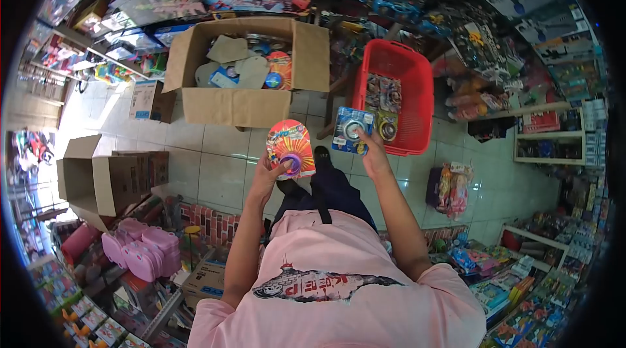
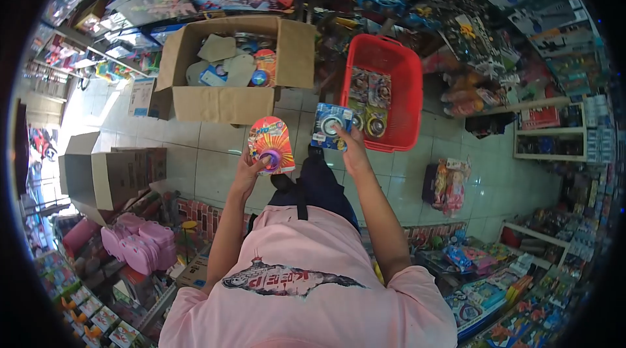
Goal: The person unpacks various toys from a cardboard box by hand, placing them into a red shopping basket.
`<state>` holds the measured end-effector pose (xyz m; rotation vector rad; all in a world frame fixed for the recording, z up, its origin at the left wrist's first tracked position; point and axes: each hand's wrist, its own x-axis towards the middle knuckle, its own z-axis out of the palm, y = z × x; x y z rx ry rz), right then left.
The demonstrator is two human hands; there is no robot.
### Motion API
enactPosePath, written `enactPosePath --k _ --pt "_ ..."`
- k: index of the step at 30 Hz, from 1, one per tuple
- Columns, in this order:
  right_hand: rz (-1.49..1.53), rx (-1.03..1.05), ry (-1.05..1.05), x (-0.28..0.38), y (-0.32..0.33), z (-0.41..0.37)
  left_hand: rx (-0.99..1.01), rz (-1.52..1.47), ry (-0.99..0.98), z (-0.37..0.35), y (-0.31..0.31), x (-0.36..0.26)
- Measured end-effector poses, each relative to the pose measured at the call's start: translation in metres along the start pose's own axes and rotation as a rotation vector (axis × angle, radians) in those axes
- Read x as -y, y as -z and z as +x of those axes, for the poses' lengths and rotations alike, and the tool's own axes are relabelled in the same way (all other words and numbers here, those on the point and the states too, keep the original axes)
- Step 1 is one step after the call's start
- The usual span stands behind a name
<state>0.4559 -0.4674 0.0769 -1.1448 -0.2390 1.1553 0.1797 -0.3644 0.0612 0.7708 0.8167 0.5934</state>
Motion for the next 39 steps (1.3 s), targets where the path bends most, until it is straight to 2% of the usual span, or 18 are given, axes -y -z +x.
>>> enactPosePath --k 4,8,11,13,14,16,20,22,24,26,30,33,35,36,38,39 --pt "0.008 -0.126 0.100 0.038 0.053 0.012 0.046 0.058 0.039 0.034 -0.035 0.004" --pt "-0.272 -0.279 0.065 0.070 0.101 0.038 0.025 0.159 0.002 0.071 -0.079 0.009" --pt "-0.369 -0.274 0.023 0.046 0.159 0.078 -0.032 0.166 0.004 0.099 -0.106 0.022" --pt "-0.537 -0.199 -0.022 0.017 0.190 0.105 -0.088 0.093 -0.023 0.116 -0.121 0.031" --pt "-0.530 -0.194 -0.028 -0.005 0.207 0.121 -0.094 0.100 -0.022 0.122 -0.130 0.032" --pt "-1.047 -0.097 -0.137 -0.041 0.231 0.150 -0.110 0.070 -0.036 0.134 -0.146 0.033" --pt "-0.984 -0.067 -0.255 -0.037 0.197 0.150 -0.172 0.096 -0.068 0.140 -0.163 0.035" --pt "-1.136 0.022 -0.292 -0.012 0.181 0.150 -0.211 0.097 -0.044 0.139 -0.171 0.029" --pt "-1.144 0.056 -0.248 -0.033 0.196 0.165 -0.244 0.110 -0.068 0.139 -0.178 0.028" --pt "-1.327 0.093 -0.292 -0.034 0.195 0.171 -0.243 0.185 -0.078 0.138 -0.181 0.027" --pt "-1.356 0.064 -0.286 -0.014 0.187 0.163 -0.254 0.168 -0.046 0.142 -0.189 0.026" --pt "-1.483 0.047 -0.401 -0.002 0.186 0.163 -0.221 0.171 -0.019 0.150 -0.200 0.022" --pt "-1.392 0.038 -0.180 -0.014 0.199 0.161 -0.172 0.189 -0.078 0.156 -0.210 0.024" --pt "-1.394 0.029 -0.186 -0.015 0.206 0.160 -0.165 0.186 -0.072 0.159 -0.218 0.024" --pt "-1.223 0.064 0.007 -0.016 0.221 0.157 -0.117 0.203 -0.056 0.165 -0.234 0.025" --pt "-1.226 0.056 0.002 -0.007 0.225 0.155 -0.098 0.216 -0.050 0.167 -0.245 0.025"
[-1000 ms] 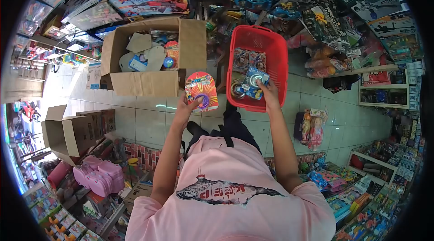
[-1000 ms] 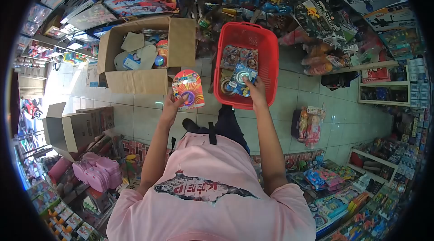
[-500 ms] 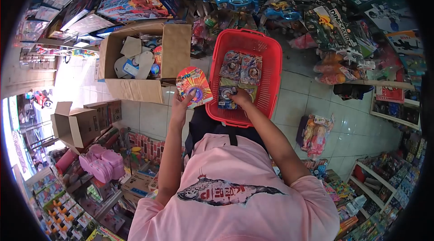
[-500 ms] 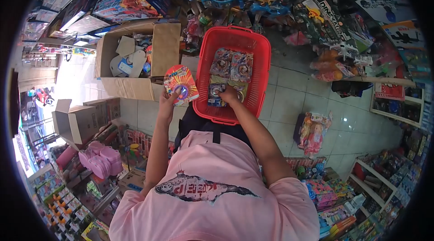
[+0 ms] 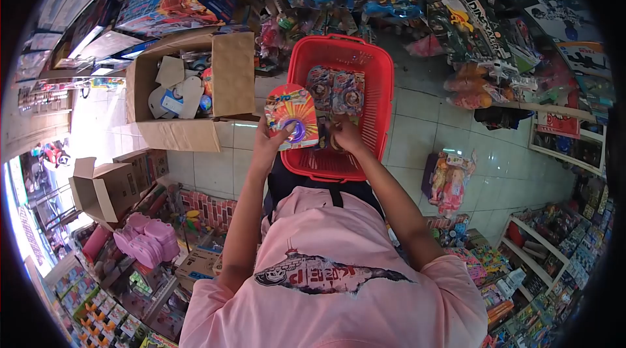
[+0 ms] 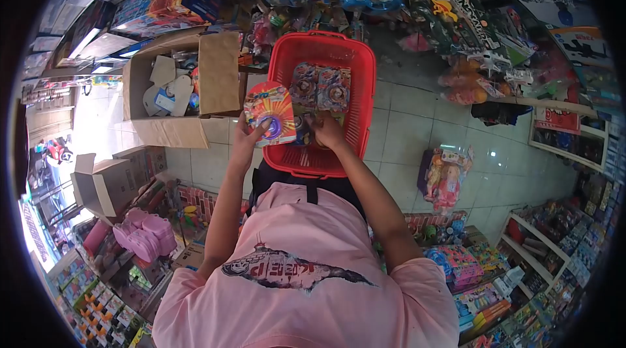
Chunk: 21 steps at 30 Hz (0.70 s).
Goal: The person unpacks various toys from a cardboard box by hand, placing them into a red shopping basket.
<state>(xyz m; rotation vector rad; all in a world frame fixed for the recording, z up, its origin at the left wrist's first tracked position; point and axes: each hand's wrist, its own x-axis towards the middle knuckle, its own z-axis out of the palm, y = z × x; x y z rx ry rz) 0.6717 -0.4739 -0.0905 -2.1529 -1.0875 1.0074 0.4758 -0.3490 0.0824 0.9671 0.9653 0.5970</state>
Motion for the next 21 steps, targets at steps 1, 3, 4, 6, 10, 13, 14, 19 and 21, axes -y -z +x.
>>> enactPosePath --k 1,3,4,6,10,13,14,19,21 --pt "0.257 0.078 -0.128 0.005 0.015 -0.002 0.006 -0.002 0.003 0.003 -0.008 0.005" --pt "0.516 0.152 -0.259 0.023 0.041 -0.012 0.067 0.191 -0.101 0.014 -0.020 0.019" --pt "0.719 0.082 -0.256 0.035 0.054 -0.021 0.102 0.226 -0.122 0.020 -0.025 0.028" --pt "0.919 0.003 -0.254 0.040 0.060 -0.027 0.133 0.303 -0.100 0.031 -0.036 0.051" --pt "0.566 -0.197 -0.029 0.019 0.047 -0.018 0.321 0.418 -0.030 0.061 -0.040 0.118" --pt "0.292 -0.102 -0.191 0.018 0.049 -0.022 0.424 0.626 -0.066 0.070 -0.033 0.164" --pt "0.139 -0.096 -0.218 0.010 0.039 -0.020 0.477 0.675 -0.132 0.072 -0.030 0.177" --pt "-0.135 -0.188 -0.239 0.002 0.008 -0.020 0.502 0.910 0.128 0.076 -0.017 0.222" --pt "-0.091 -0.074 -0.224 -0.005 0.008 -0.019 0.481 0.934 0.154 0.063 -0.023 0.194"
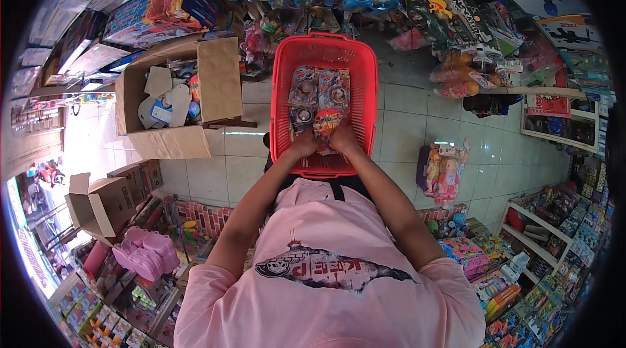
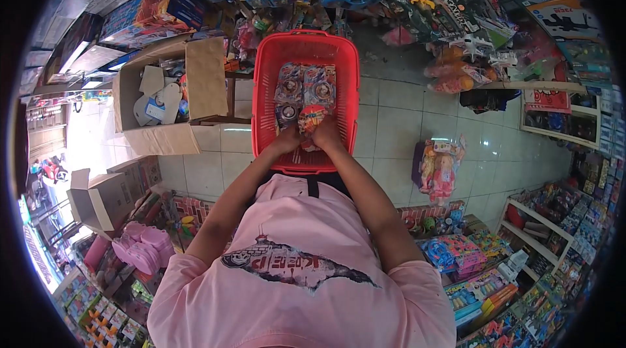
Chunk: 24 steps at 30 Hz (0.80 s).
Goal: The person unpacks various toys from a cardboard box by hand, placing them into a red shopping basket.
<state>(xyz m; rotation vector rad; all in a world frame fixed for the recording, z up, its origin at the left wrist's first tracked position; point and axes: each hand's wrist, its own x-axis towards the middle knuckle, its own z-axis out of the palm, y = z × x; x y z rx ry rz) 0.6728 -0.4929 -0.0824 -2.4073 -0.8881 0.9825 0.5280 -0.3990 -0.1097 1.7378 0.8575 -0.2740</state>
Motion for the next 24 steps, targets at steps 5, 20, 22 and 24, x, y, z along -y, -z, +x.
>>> enactPosePath --k 5,20,22,24 --pt "-0.206 -0.008 0.083 -0.006 0.000 -0.004 -0.018 0.150 -0.077 -0.041 0.042 -0.041" --pt "-0.064 -0.316 -0.215 -0.181 0.023 0.017 -0.754 -0.019 0.244 -0.162 0.047 0.237" --pt "-0.100 0.438 -0.181 -0.258 -0.012 0.008 -0.321 -0.275 0.641 -0.211 0.028 0.300" --pt "0.071 0.509 -0.695 -0.220 -0.026 -0.042 -0.513 -0.855 1.043 -0.260 -0.019 0.347"
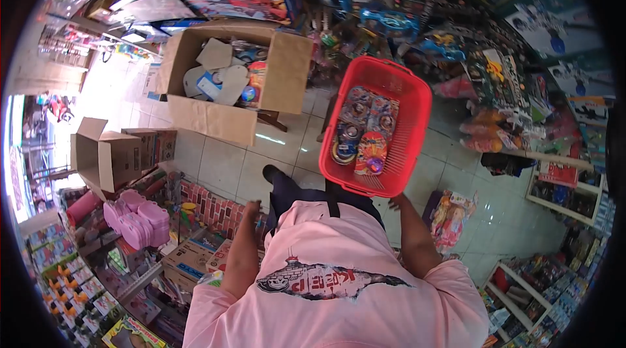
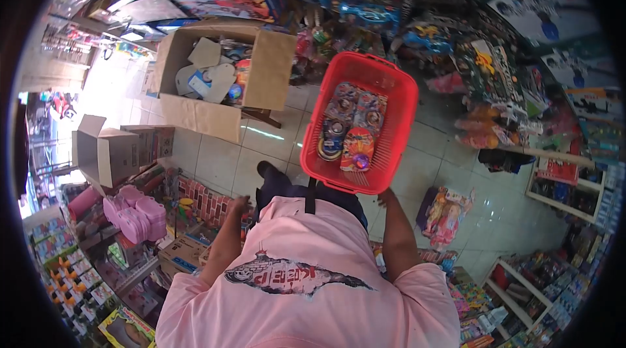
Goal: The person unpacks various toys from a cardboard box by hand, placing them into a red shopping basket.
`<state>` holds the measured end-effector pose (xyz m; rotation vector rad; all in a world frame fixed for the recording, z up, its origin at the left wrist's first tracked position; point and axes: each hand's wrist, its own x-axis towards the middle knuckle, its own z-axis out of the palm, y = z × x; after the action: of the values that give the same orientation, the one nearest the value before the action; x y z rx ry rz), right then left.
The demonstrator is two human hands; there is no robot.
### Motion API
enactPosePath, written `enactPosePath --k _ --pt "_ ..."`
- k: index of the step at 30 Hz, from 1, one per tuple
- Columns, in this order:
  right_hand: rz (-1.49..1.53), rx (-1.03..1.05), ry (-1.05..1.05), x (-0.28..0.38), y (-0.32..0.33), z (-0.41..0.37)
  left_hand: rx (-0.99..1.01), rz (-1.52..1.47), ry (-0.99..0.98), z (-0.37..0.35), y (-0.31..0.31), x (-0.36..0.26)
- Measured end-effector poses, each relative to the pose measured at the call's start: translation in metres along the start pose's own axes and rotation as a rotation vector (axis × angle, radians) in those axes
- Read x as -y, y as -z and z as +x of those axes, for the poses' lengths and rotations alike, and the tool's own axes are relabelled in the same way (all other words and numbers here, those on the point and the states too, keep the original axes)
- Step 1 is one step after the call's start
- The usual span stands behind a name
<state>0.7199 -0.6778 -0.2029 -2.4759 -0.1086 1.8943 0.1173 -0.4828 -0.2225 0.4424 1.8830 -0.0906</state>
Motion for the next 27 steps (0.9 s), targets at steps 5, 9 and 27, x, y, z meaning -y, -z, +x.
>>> enactPosePath --k 5,9,27 --pt "-0.207 0.117 -0.027 0.018 -0.085 -0.034 0.327 0.598 -0.521 -0.003 0.068 0.075" --pt "-0.274 0.058 0.064 0.076 -0.148 -0.047 0.444 0.925 -0.848 0.030 0.112 0.122" --pt "-0.010 -0.228 0.930 0.344 -0.313 -0.197 0.169 -0.153 -0.250 0.032 0.208 0.031"
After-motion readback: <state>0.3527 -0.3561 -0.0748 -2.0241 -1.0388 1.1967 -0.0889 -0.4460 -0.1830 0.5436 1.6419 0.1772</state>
